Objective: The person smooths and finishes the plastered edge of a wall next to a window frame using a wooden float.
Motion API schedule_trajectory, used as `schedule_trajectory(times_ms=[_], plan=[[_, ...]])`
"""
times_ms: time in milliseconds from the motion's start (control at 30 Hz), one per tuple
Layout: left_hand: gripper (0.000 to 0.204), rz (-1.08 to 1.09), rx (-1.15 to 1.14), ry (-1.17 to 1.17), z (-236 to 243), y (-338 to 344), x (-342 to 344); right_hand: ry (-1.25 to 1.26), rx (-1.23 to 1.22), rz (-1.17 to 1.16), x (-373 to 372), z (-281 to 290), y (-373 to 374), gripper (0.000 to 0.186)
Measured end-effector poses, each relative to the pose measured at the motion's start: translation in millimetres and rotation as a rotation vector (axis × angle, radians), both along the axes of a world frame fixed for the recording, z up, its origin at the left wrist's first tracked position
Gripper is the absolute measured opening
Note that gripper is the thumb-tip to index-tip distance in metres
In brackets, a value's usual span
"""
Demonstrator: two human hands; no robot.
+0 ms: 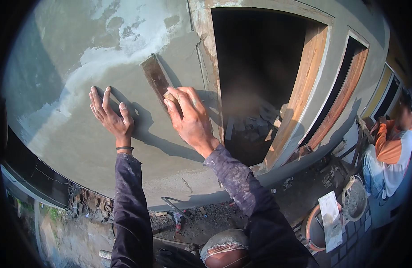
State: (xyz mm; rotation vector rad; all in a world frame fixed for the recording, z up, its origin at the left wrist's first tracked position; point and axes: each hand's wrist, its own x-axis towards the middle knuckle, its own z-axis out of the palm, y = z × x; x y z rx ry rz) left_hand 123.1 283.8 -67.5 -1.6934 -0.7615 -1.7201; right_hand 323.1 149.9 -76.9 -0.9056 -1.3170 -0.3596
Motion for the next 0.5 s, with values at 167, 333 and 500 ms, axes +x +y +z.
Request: schedule_trajectory(times_ms=[167, 333, 500], plan=[[0.052, -0.009, 0.008, -0.009, 2.0, -3.1, 8.7, 0.371, 0.14, 0.206, 71.0, 44.6, -18.5, 0.028], [0.053, -0.014, 0.0, -0.011, 0.4, -2.6, 8.4, 0.252, 0.159, 0.133, 91.2, 55.8, 2.9, 0.027], [0.053, -0.015, 0.012, -0.011, 1.0, -0.7, 7.5, 0.246, 0.163, 0.119, 88.8, 56.0, 7.6, 0.026]])
